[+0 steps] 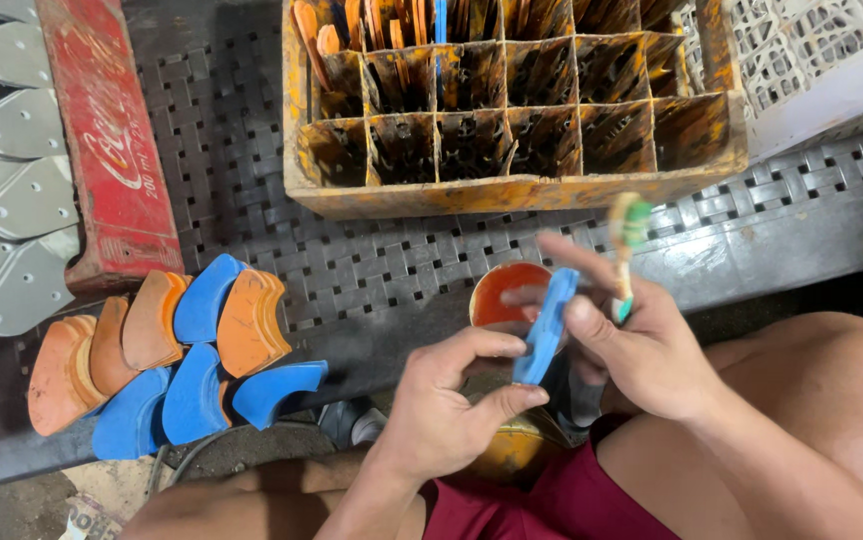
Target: The person paints the soles of several slipper halves using a toothbrush dipped in a red liquid. They handle blue and orange slipper halves one at a time, apply the coating, and place the finished pieces into a cardboard drying rack.
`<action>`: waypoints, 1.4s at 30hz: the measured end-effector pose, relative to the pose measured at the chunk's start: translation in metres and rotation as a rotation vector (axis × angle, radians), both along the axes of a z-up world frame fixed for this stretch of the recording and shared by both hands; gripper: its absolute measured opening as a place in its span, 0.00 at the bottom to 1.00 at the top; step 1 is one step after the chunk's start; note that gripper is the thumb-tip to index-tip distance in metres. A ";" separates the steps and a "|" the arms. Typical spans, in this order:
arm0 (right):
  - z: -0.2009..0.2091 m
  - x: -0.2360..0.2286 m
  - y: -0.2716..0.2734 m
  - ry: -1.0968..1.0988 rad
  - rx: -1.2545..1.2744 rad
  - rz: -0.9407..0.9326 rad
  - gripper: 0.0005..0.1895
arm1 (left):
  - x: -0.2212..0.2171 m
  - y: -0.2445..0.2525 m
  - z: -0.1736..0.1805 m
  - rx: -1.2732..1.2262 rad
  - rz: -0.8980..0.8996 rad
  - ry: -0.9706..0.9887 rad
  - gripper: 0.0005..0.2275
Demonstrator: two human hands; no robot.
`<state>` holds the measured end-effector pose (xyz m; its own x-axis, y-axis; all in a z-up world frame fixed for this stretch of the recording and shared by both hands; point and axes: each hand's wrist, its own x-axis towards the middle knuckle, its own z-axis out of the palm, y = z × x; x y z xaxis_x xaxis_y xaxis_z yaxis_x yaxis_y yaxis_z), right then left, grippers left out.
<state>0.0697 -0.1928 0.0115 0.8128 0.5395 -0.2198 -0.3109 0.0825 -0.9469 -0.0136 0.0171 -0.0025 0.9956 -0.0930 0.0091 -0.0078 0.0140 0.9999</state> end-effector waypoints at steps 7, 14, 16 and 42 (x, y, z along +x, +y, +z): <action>0.031 0.004 -0.018 -0.812 -1.152 0.082 0.18 | -0.003 0.031 0.002 -0.228 0.381 0.044 0.16; 0.021 -0.010 0.010 -1.079 -1.248 0.110 0.13 | -0.005 0.033 -0.006 -0.314 0.442 0.001 0.15; 0.020 -0.014 0.016 -1.096 -1.292 0.140 0.15 | -0.006 0.028 -0.006 -0.334 0.414 0.026 0.15; -0.001 -0.052 -0.013 -0.434 -0.937 0.112 0.19 | -0.002 0.026 0.002 -0.349 0.395 0.028 0.14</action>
<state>0.0177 -0.2056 0.0107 0.8781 0.3806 -0.2901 0.1120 -0.7527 -0.6488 -0.0158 0.0434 -0.0006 0.9546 0.2930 -0.0548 -0.0529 0.3476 0.9361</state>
